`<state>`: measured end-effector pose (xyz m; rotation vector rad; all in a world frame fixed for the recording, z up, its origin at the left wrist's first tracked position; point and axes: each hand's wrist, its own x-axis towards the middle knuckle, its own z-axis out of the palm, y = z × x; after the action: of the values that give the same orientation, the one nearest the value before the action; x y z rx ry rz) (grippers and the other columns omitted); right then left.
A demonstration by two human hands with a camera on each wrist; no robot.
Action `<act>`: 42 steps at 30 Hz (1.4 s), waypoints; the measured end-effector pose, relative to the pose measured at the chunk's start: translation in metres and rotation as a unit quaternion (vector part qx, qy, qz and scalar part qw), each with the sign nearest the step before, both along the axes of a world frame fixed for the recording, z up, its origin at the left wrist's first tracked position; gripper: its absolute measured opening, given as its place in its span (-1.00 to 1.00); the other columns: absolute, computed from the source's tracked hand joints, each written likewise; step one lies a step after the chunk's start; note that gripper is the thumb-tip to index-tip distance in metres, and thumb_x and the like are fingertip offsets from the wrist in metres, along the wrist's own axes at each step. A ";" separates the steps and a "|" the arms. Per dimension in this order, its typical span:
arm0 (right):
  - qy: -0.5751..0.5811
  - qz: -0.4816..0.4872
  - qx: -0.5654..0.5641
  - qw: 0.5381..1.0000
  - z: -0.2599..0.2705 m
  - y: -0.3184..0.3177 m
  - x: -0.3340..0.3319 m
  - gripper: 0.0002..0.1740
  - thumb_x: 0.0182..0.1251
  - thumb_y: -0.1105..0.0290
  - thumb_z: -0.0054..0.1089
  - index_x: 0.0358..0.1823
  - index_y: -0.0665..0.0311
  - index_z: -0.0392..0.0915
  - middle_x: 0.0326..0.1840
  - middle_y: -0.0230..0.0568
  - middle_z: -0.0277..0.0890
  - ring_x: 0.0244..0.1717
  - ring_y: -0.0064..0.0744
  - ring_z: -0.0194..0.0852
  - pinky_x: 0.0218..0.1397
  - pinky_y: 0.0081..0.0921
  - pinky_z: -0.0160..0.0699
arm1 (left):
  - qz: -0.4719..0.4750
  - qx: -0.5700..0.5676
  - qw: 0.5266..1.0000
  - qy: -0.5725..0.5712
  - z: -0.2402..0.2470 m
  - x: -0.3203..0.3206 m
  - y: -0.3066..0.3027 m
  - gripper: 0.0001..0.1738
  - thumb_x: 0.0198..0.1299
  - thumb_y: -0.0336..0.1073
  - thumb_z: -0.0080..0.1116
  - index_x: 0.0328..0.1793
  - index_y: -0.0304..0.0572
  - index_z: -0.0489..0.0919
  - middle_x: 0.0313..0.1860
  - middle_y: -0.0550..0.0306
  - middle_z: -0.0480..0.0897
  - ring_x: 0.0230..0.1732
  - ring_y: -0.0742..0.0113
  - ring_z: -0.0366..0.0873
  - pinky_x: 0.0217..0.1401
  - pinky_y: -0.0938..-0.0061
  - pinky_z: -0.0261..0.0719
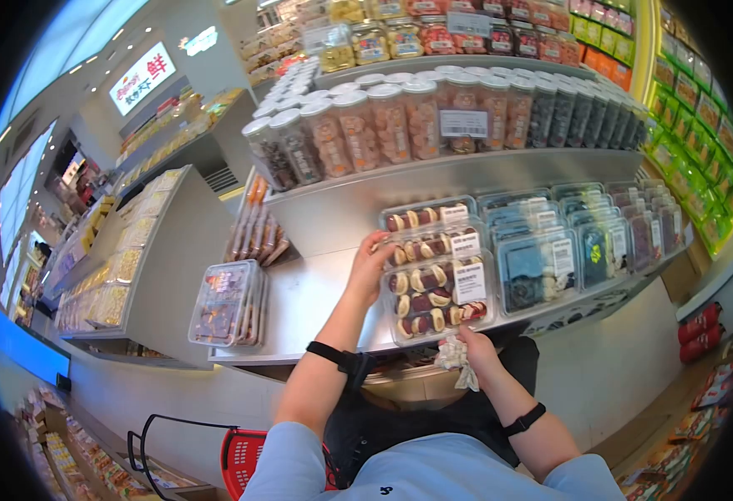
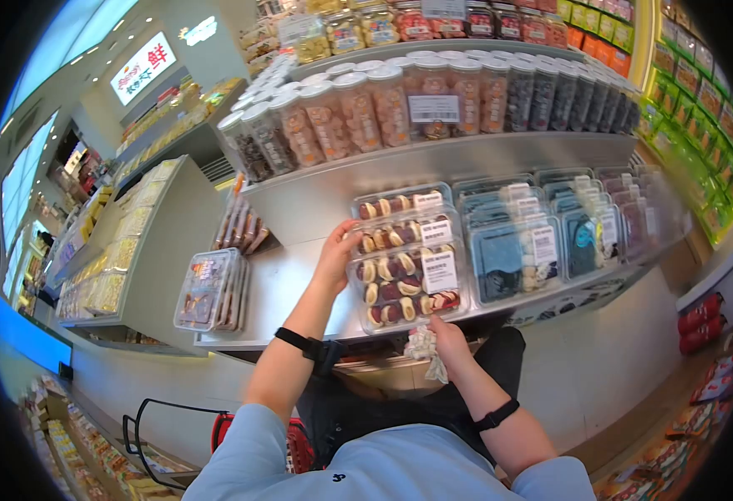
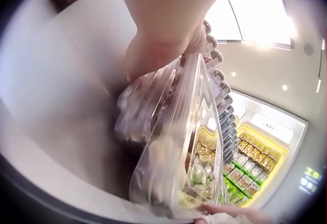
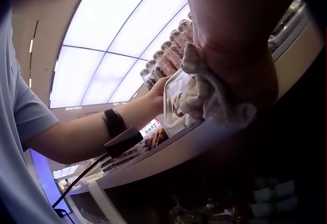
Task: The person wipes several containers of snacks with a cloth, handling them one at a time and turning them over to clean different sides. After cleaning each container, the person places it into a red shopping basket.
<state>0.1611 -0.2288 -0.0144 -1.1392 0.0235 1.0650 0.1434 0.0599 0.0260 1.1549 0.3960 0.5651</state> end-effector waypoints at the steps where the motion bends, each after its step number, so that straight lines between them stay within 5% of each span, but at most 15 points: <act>1: 0.004 -0.001 0.000 1.000 -0.002 0.002 -0.001 -0.40 0.70 0.07 -0.29 -0.10 0.52 0.56 -0.33 0.01 0.67 -0.38 -0.12 0.74 -0.24 -0.22 0.77 | 0.007 -0.005 1.000 0.017 0.006 -0.004 -0.005 -0.58 0.32 -0.31 0.23 0.29 -0.10 0.51 0.14 0.15 0.65 0.22 0.32 0.54 0.30 0.34 0.50; 3: -0.011 0.021 0.008 1.000 -0.009 0.002 0.004 -0.42 0.69 0.06 -0.27 -0.15 0.48 0.56 -0.37 -0.01 0.66 -0.38 -0.12 0.74 -0.30 -0.27 0.77 | -0.021 -0.004 0.999 0.044 0.008 -0.010 0.000 -0.60 0.38 -0.15 0.20 0.28 -0.03 0.54 0.16 0.23 0.64 0.26 0.41 0.48 0.38 0.35 0.32; 5: -0.033 0.017 -0.010 0.999 -0.008 0.001 0.005 -0.41 0.67 0.05 -0.23 -0.18 0.49 0.58 -0.40 -0.03 0.66 -0.45 -0.16 0.72 -0.36 -0.31 0.76 | -0.052 -0.130 0.990 -0.015 0.019 -0.010 0.005 -0.69 0.38 -0.10 0.18 0.15 -0.01 0.57 0.09 0.24 0.64 0.19 0.40 0.51 0.28 0.40 0.38; 7: -0.039 0.022 -0.018 0.999 -0.013 0.000 0.009 -0.39 0.66 0.03 -0.23 -0.18 0.49 0.61 -0.45 -0.02 0.67 -0.50 -0.19 0.70 -0.44 -0.36 0.70 | -0.029 -0.020 0.992 0.125 0.037 -0.008 0.010 -0.76 0.35 -0.17 0.20 0.04 -0.07 0.56 0.00 0.21 0.65 0.07 0.35 0.56 0.16 0.43 0.47; 10: -0.070 0.026 -0.037 0.997 -0.016 -0.005 0.012 -0.39 0.65 0.04 -0.22 -0.16 0.50 0.60 -0.44 0.03 0.67 -0.46 -0.13 0.72 -0.36 -0.29 0.72 | -0.116 -0.061 0.977 0.166 0.052 -0.002 0.033 -0.79 0.24 -0.32 0.27 -0.04 -0.15 0.56 -0.17 0.18 0.64 -0.13 0.34 0.58 -0.04 0.46 0.53; 13: -0.064 0.020 -0.039 0.997 -0.020 0.002 0.014 -0.41 0.65 0.05 -0.22 -0.13 0.50 0.59 -0.44 0.02 0.67 -0.47 -0.14 0.72 -0.40 -0.30 0.70 | -0.087 -0.025 0.981 0.171 0.064 0.003 0.022 -0.78 0.08 -0.48 0.33 -0.16 -0.18 0.55 -0.31 0.19 0.58 -0.28 0.35 0.54 -0.22 0.49 0.50; 14: -0.066 0.018 -0.038 0.997 -0.021 0.004 0.013 -0.41 0.65 0.06 -0.23 -0.13 0.50 0.58 -0.44 0.02 0.67 -0.47 -0.14 0.72 -0.42 -0.30 0.70 | -0.020 -0.023 0.989 0.144 0.031 0.019 0.032 -0.74 0.01 -0.57 0.34 -0.24 -0.14 0.49 -0.37 0.22 0.53 -0.30 0.37 0.51 -0.27 0.47 0.47; 18: -0.047 0.004 -0.027 0.999 -0.009 0.005 0.003 -0.47 0.63 0.13 -0.22 -0.16 0.48 0.59 -0.39 -0.01 0.68 -0.42 -0.17 0.72 -0.33 -0.32 0.72 | 0.070 0.052 0.995 0.058 0.017 0.019 0.017 -0.68 0.05 -0.56 0.33 -0.22 -0.07 0.41 -0.32 0.26 0.51 -0.33 0.40 0.45 -0.24 0.47 0.48; 23: -0.034 -0.028 0.019 0.999 0.010 0.005 -0.011 -0.51 0.65 0.20 -0.20 -0.18 0.50 0.59 -0.37 -0.01 0.68 -0.40 -0.17 0.74 -0.28 -0.27 0.76 | 0.016 -0.046 0.999 -0.009 0.016 0.008 0.011 -0.77 0.32 -0.52 0.22 -0.07 -0.02 0.43 -0.19 0.20 0.61 -0.16 0.37 0.61 -0.06 0.41 0.65; 31: -0.046 -0.041 0.007 0.998 -0.008 0.000 0.001 -0.57 0.65 0.20 -0.12 -0.14 0.46 0.58 -0.32 -0.08 0.68 -0.39 -0.19 0.73 -0.27 -0.29 0.76 | 0.057 0.030 0.997 -0.047 0.006 0.015 0.015 -0.80 0.38 -0.45 0.20 0.00 -0.02 0.42 -0.09 0.23 0.55 -0.08 0.39 0.56 0.06 0.45 0.58; 34: -0.083 -0.013 -0.017 0.996 -0.011 -0.006 0.005 -0.50 0.64 0.09 -0.06 -0.27 0.41 0.61 -0.40 -0.11 0.67 -0.46 -0.27 0.69 -0.35 -0.34 0.72 | 0.078 0.151 0.982 0.086 -0.017 0.010 0.026 -0.49 0.34 0.03 0.31 0.16 -0.14 0.41 -0.03 0.14 0.51 0.04 0.33 0.41 0.18 0.39 0.42; 36: -0.146 -0.030 -0.054 0.987 -0.022 -0.009 0.008 -0.43 0.61 -0.01 0.01 -0.32 0.41 0.62 -0.52 -0.15 0.62 -0.54 -0.32 0.65 -0.45 -0.43 0.63 | 0.121 0.172 0.972 0.103 -0.027 0.008 0.013 -0.23 0.31 0.23 0.25 0.35 -0.25 0.34 0.26 -0.16 0.44 0.30 0.07 0.39 0.41 0.25 0.34; 37: -0.145 -0.040 -0.070 0.986 -0.018 -0.007 0.006 -0.41 0.59 -0.04 0.04 -0.35 0.40 0.62 -0.53 -0.16 0.61 -0.56 -0.34 0.63 -0.48 -0.44 0.59 | 0.127 0.240 0.950 0.153 -0.016 -0.002 -0.003 -0.16 0.32 0.25 0.21 0.42 -0.28 0.29 0.35 -0.26 0.40 0.42 -0.03 0.32 0.48 0.20 0.29; 40: -0.160 -0.074 -0.085 0.981 -0.017 0.000 0.002 -0.42 0.57 -0.04 0.08 -0.38 0.40 0.59 -0.56 -0.19 0.58 -0.61 -0.34 0.60 -0.53 -0.45 0.56 | 0.038 0.080 0.990 0.111 0.022 -0.024 -0.043 0.13 0.24 0.23 0.31 0.59 -0.49 0.06 0.42 -0.41 0.36 0.46 -0.14 0.37 0.50 0.25 0.32; 42: -0.175 -0.079 -0.090 0.977 -0.020 0.002 0.003 -0.41 0.54 -0.08 0.11 -0.36 0.40 0.58 -0.57 -0.20 0.56 -0.60 -0.37 0.59 -0.52 -0.47 0.54 | 0.071 0.128 0.975 0.168 0.018 -0.023 -0.045 0.14 0.24 0.24 0.31 0.60 -0.47 0.03 0.47 -0.40 0.31 0.51 -0.12 0.30 0.54 0.21 0.26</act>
<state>0.1638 -0.2270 -0.0340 -1.4523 -0.0673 0.7209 0.1205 0.0145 0.0441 1.4867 0.7160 0.5554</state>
